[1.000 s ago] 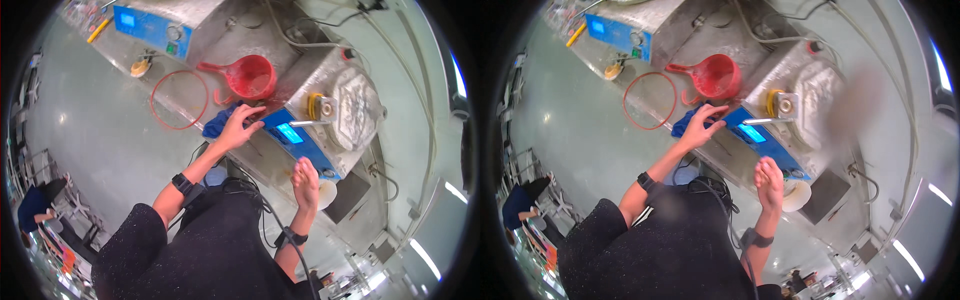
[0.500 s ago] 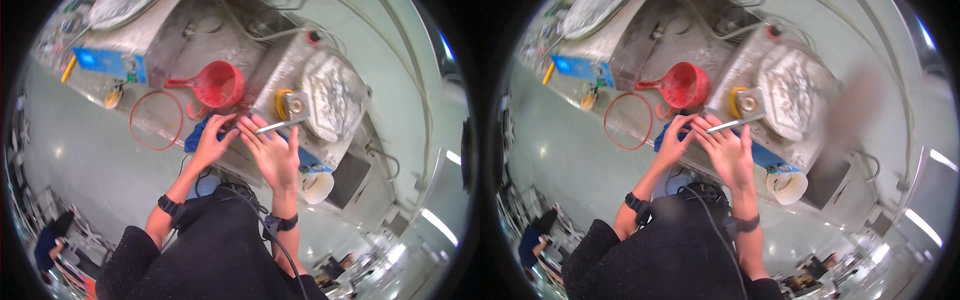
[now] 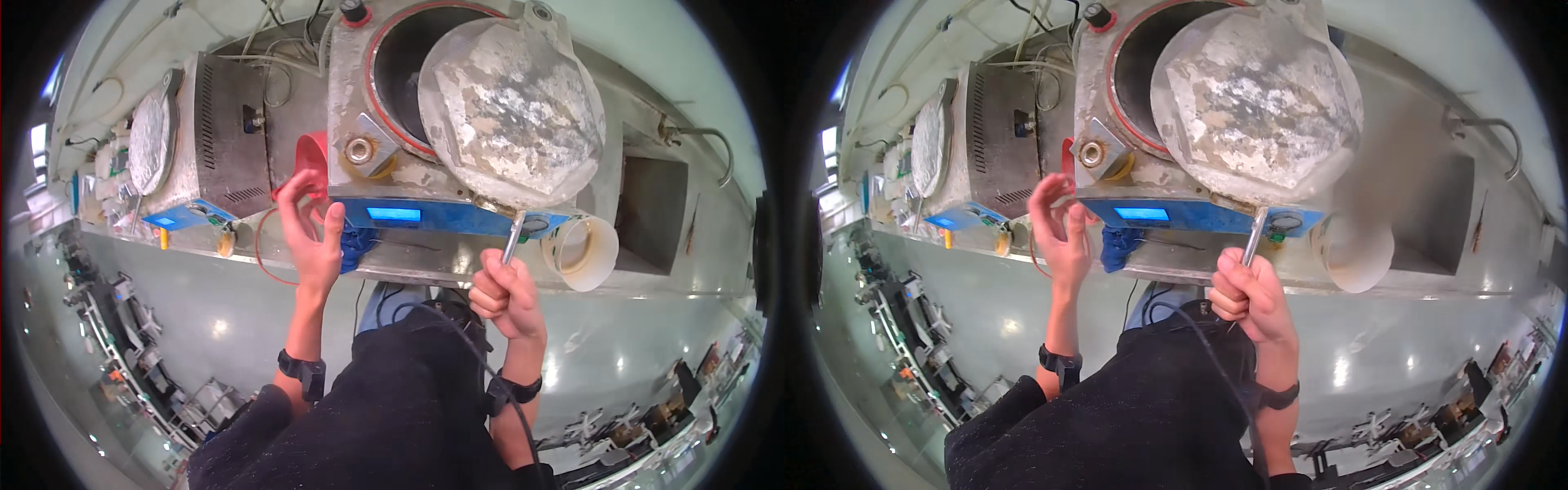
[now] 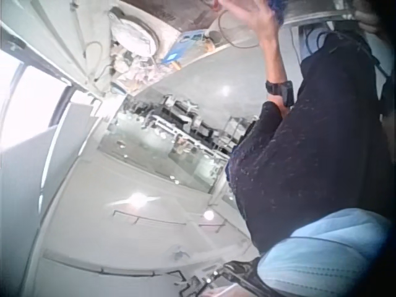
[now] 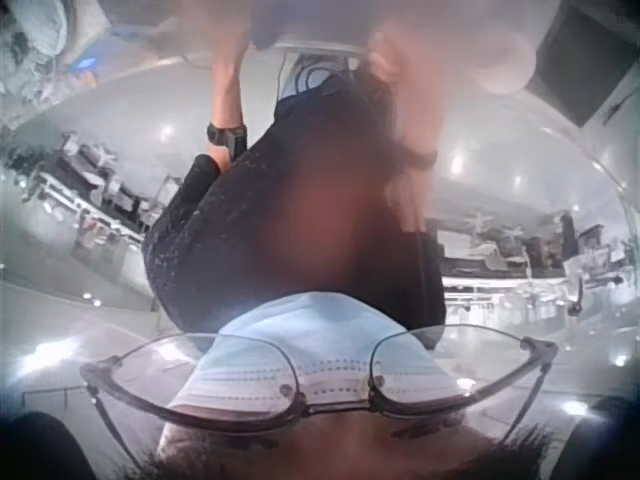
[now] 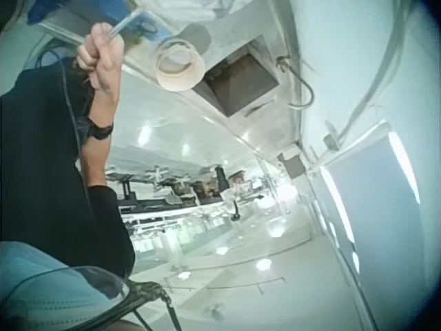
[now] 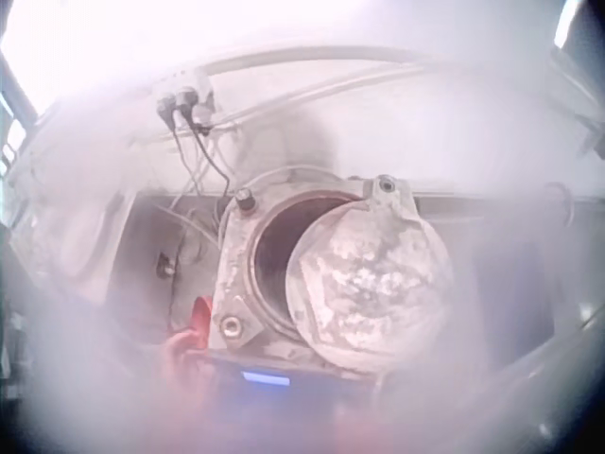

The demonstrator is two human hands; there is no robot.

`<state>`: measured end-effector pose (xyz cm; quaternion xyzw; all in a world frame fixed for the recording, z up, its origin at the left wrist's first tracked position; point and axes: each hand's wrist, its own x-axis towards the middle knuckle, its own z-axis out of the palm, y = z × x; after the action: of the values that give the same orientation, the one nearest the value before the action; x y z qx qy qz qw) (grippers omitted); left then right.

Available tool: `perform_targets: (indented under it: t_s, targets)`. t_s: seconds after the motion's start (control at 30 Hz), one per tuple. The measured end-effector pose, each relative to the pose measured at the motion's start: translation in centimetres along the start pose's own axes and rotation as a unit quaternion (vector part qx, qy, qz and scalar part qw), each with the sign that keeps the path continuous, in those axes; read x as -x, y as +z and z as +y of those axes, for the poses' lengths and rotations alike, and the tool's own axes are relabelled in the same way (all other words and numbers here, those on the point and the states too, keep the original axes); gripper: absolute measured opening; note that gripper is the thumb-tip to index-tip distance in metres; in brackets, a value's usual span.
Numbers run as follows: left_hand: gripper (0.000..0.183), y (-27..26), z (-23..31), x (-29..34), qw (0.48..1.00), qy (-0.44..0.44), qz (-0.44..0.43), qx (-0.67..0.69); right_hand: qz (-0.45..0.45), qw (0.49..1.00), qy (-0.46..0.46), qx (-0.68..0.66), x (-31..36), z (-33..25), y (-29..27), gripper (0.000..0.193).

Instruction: Cleaning and adjusting dental dentures using a pressurized machine and hand tools.

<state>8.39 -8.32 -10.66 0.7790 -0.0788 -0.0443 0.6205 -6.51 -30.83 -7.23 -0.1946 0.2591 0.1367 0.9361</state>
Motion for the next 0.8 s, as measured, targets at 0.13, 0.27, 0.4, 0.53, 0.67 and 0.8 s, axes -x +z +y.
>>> perform_targets:
  t_s: [0.13,0.27,0.4,0.53,0.67,0.8]
  targets:
    - [0.076,3.4,4.3,-2.2,0.987,0.112,0.004,-0.116,0.036,0.999,-0.008,0.014,0.3,-0.1,0.3,0.030]
    - [0.072,4.8,4.0,-3.6,0.975,0.124,-0.020,-0.186,0.125,0.981,-0.052,0.142,1.1,1.2,2.0,0.031]
    - [0.066,4.4,3.1,-3.4,0.990,0.090,-0.017,-0.109,0.112,0.989,-0.047,0.090,0.5,2.0,2.8,0.037]
    - [0.065,3.8,2.2,-3.1,0.988,0.093,-0.017,-0.123,0.012,0.998,0.029,-0.058,-3.8,4.3,5.2,0.052]
    - [0.066,2.5,1.1,-3.0,0.989,0.071,-0.002,-0.131,-0.010,0.994,0.063,-0.093,-9.1,6.0,8.2,0.051]
    - [0.061,0.3,0.8,-3.8,0.996,0.004,-0.040,-0.079,-0.004,0.995,0.064,-0.082,-11.0,6.1,9.7,0.050]
